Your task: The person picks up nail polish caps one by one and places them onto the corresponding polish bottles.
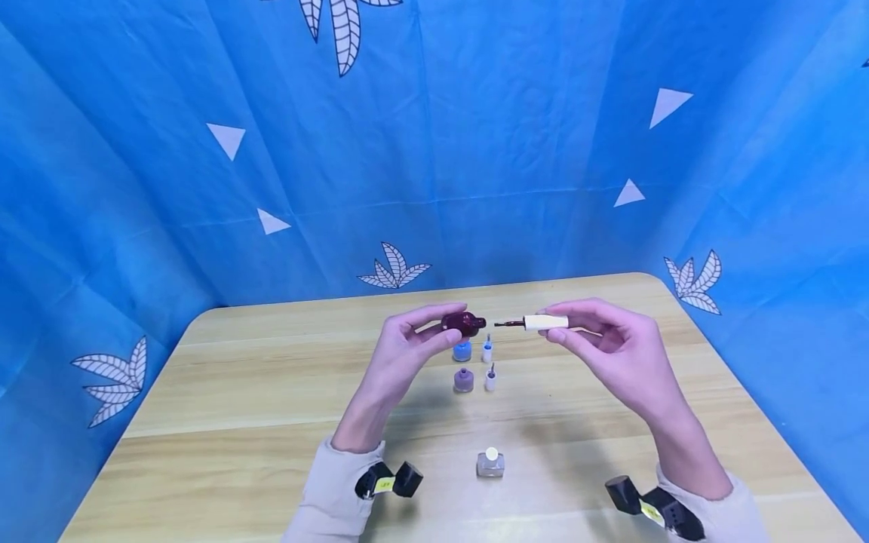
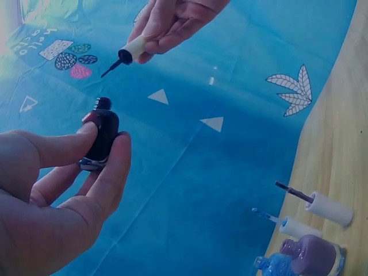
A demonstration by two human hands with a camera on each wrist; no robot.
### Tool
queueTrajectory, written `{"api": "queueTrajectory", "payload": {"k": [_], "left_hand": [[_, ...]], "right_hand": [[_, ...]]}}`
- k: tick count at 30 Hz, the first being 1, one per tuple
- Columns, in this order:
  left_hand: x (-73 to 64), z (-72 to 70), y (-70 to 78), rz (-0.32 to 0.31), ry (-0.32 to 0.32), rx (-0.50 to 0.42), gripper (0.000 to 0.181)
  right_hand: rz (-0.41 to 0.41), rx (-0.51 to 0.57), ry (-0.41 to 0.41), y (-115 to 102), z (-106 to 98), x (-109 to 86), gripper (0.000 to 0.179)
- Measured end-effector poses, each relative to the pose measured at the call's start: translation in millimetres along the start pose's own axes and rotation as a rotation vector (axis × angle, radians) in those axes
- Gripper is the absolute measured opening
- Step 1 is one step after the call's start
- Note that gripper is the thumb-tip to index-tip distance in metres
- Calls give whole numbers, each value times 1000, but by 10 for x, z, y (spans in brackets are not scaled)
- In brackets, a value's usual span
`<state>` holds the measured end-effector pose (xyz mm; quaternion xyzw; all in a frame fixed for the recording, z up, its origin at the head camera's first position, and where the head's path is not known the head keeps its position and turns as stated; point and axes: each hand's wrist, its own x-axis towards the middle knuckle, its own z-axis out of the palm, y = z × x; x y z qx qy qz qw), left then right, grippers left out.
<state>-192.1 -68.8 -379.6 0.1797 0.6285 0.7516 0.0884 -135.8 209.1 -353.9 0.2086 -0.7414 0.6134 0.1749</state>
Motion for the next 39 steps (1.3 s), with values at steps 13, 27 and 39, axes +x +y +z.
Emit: {"api": "queueTrajectory", "payload": {"k": [13,27,39], "left_hand": [[-13,45,19,-12,-22,6,34],[-43,49,7,-30,-43,12,34],[-40,84,15,-33,-46,40,33]], "right_hand": [[-34,-98,2,20,52,-4,33],[-36,-114,-22,10,74,2,34],[-41,-105,-39,-3,84,9,35]]}}
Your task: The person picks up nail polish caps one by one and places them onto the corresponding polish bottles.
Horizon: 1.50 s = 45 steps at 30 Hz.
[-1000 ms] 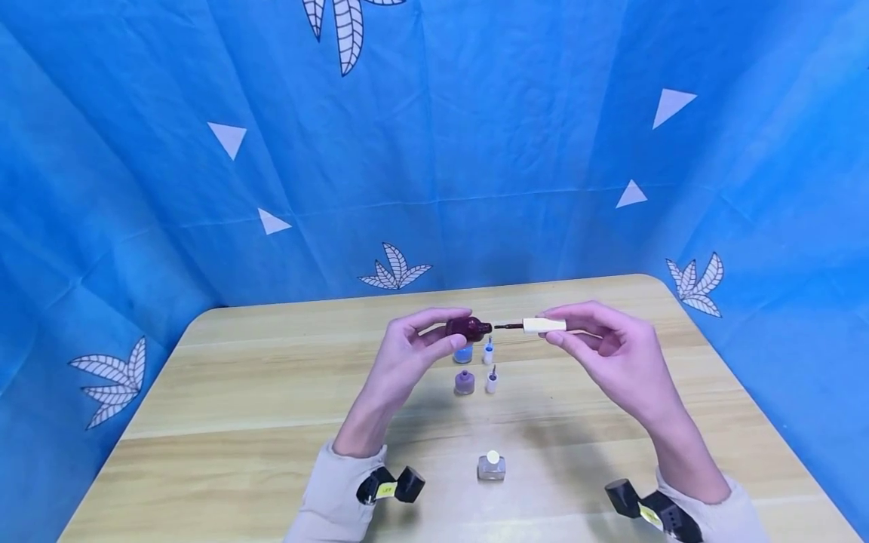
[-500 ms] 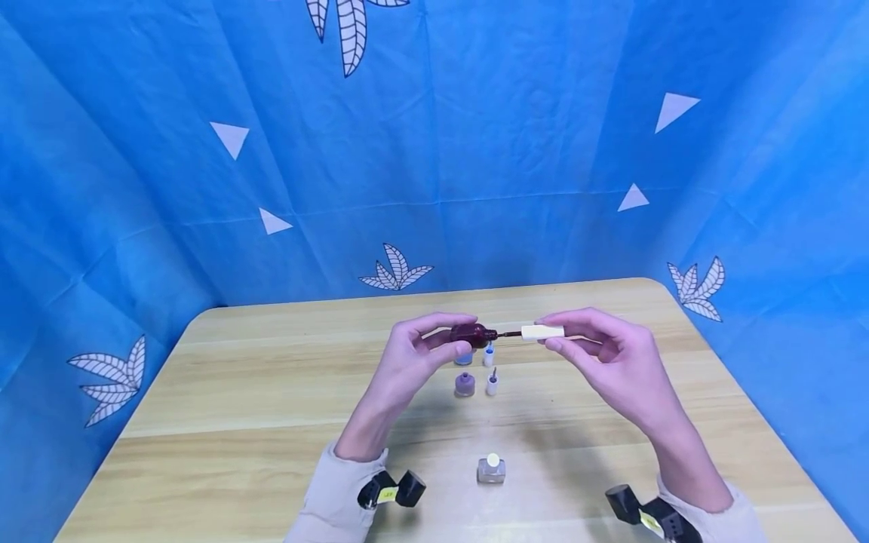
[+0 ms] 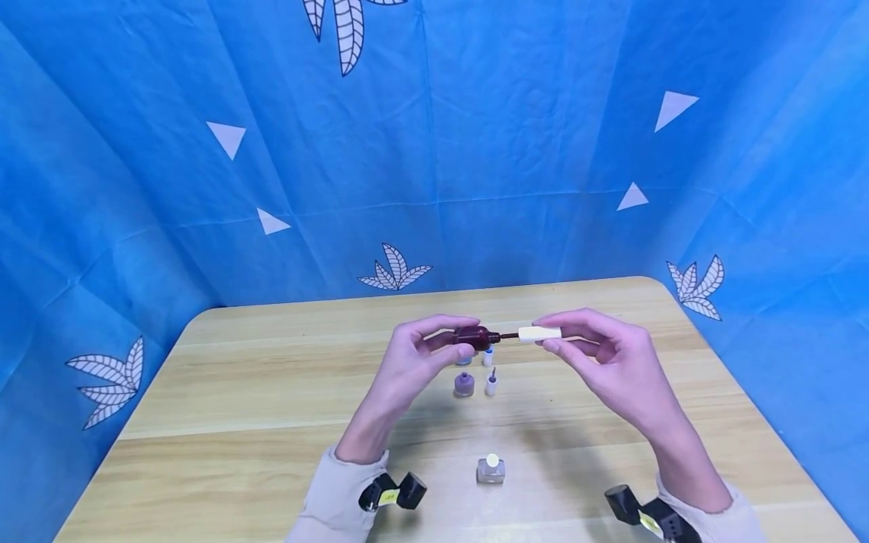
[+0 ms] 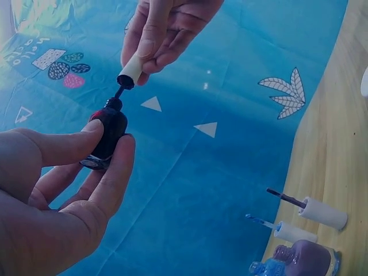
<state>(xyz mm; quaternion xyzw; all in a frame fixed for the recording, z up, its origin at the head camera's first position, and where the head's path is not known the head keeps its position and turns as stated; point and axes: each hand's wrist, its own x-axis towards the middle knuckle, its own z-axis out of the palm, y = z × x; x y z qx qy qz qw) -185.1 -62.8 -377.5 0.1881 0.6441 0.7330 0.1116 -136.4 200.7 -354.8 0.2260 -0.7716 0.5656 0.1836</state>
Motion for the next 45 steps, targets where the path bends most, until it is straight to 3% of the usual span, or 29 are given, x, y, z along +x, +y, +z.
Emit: {"api": "queueTrajectory", "payload": {"k": [11,29,38,45], "left_hand": [[4,37,5,4,-2,8,34],[-13,54,-8,29,-18,11,35],[-25,77,-5,32,-30,-7,33],[-23,81,-9,53,-22,44,31]], "right_hand": [[-51,-14,-17,16,39,7,37],[-57,-8,3,37,124,-18,37],[-42,-7,2,33,142,-17,34],[-16,-36,-9,32,140,-24,32]]}}
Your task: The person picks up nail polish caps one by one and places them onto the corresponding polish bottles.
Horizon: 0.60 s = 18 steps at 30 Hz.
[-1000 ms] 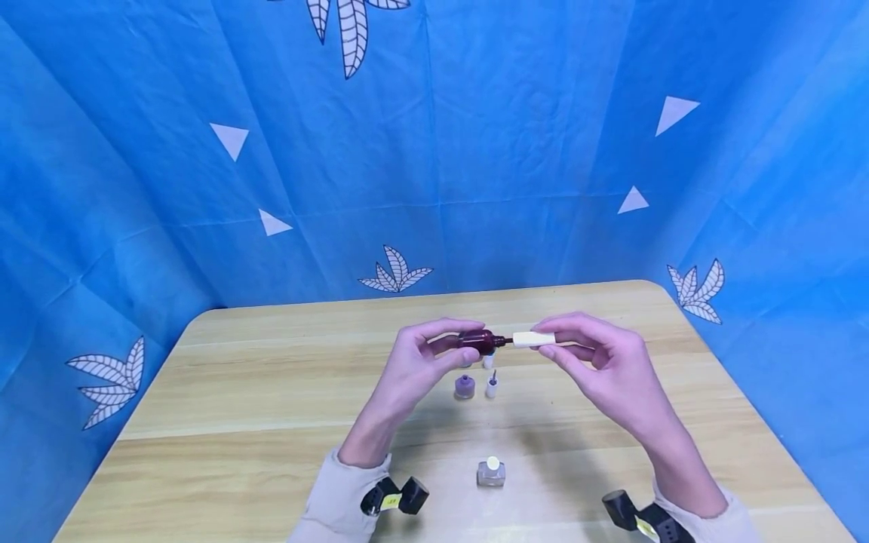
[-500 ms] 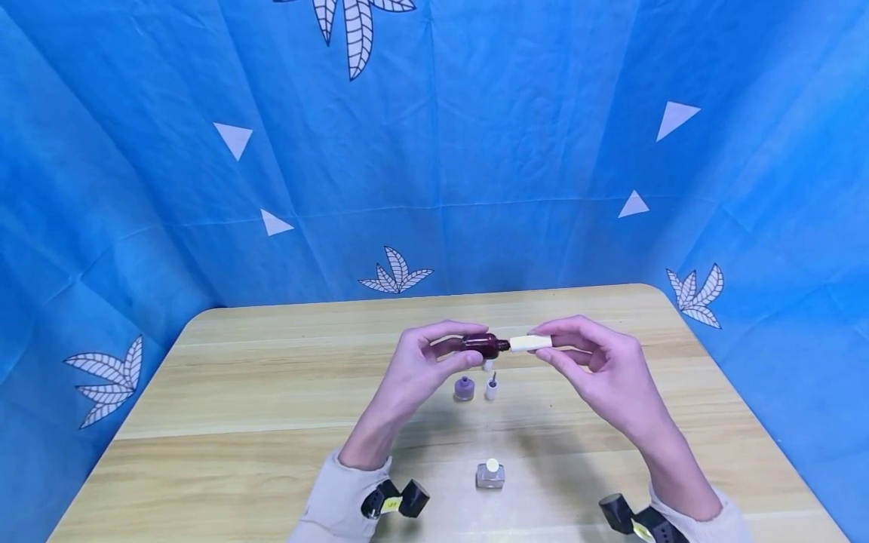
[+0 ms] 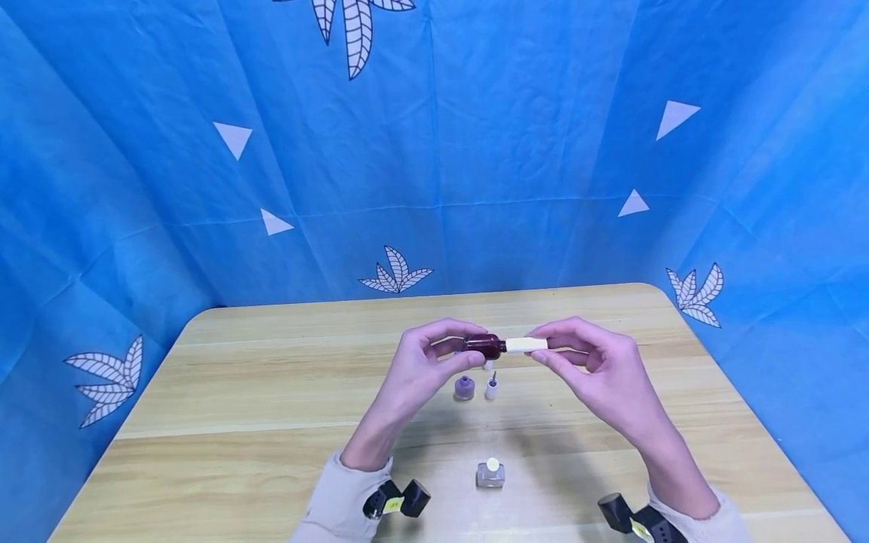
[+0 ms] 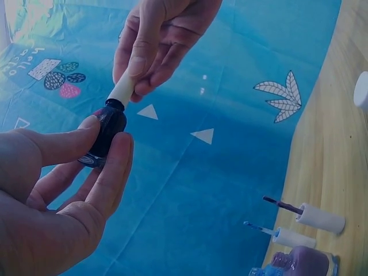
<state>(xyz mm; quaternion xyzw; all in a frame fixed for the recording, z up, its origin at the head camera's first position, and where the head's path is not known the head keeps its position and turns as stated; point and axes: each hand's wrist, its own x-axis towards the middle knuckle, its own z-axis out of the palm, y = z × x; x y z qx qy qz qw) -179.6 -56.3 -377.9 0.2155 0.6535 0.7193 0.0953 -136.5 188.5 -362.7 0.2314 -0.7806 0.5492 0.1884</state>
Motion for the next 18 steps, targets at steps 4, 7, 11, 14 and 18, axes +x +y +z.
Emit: {"api": "queueTrajectory", "payload": {"k": [4,7,11,14,18], "left_hand": [[-3,6,9,9,11,37,29],[-6,14,18,18,20,46,29],[-8,27,30,43,24,21,29],[-7,38,35,52,18,0,29],[-4,43,28,46,14,-7,30]], "right_hand": [[29,-17,-10,-1,1,-8,28],[53,-39,-15,-2,0,-15,24],[77,-98,-22,-5,-1,-18,15],[79,-147,-23,-1,-4,-14,11],[80,-153,-34,15,-10,-8,11]]}}
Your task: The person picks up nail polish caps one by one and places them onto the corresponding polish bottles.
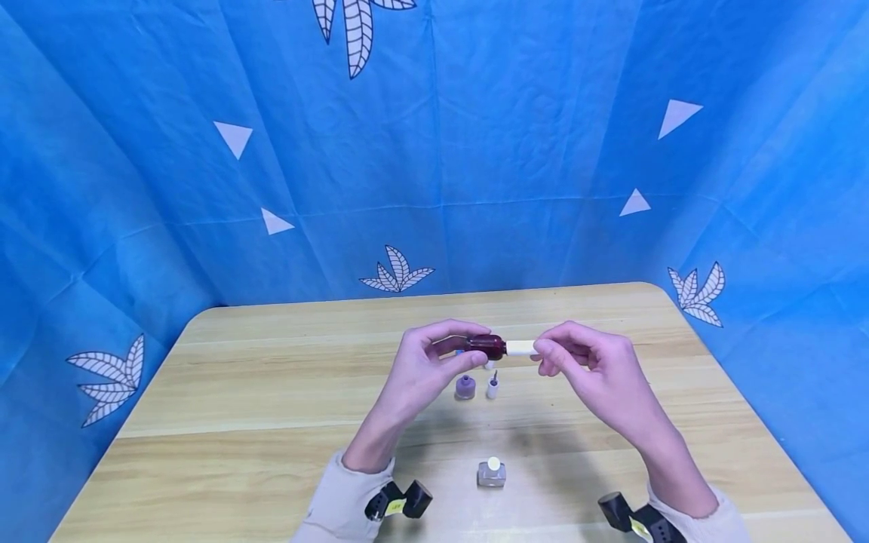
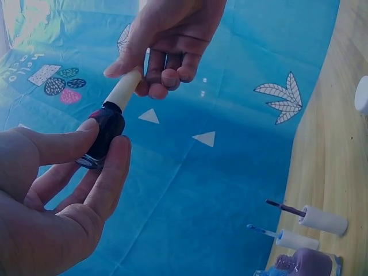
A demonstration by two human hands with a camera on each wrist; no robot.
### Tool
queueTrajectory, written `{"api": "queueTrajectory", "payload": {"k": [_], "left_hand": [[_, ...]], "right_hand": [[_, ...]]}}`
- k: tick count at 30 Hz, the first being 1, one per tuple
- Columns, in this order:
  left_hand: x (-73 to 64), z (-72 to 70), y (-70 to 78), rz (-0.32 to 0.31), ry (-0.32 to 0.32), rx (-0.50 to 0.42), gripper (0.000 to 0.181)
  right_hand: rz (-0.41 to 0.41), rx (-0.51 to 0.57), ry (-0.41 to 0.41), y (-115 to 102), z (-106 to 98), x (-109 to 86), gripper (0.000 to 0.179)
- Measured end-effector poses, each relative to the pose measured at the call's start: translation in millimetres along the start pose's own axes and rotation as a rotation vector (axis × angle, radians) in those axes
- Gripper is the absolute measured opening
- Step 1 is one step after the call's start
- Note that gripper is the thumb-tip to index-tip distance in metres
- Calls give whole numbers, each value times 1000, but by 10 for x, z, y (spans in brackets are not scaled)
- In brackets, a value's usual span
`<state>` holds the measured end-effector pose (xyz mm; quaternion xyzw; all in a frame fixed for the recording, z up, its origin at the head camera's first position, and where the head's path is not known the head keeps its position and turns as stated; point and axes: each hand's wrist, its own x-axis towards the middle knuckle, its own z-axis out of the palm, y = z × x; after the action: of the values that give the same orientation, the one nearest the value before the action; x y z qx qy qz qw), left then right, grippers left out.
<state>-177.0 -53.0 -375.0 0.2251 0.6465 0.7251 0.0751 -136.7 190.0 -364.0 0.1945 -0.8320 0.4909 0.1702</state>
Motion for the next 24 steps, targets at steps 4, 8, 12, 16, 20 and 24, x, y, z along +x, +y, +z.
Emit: {"api": "queueTrajectory", "payload": {"k": [4,8,12,16,20,24], "left_hand": [[0,-7,-7,-7,12,14,29],[-3,-14,-14,-7,19,32,29],[-10,-19,-18,-15,29,34,29],[-14,-21,-16,-15,29,38,30],[-12,-17,-7,-8,28,39,31],[-10,-5,5,-2,22,23,30]], "right_hand": [[7,48,-22,5,-9,-3,23],[-18,37,-20,-2,-15,-6,36],[-50,-2,-17,-8,-12,-8,32],[-36,-3,-28,-9,-12,-18,22],[-11,-2,-44,-5,-18,-23,14],[-18,-28,-42,-2,-17,-17,11]]}}
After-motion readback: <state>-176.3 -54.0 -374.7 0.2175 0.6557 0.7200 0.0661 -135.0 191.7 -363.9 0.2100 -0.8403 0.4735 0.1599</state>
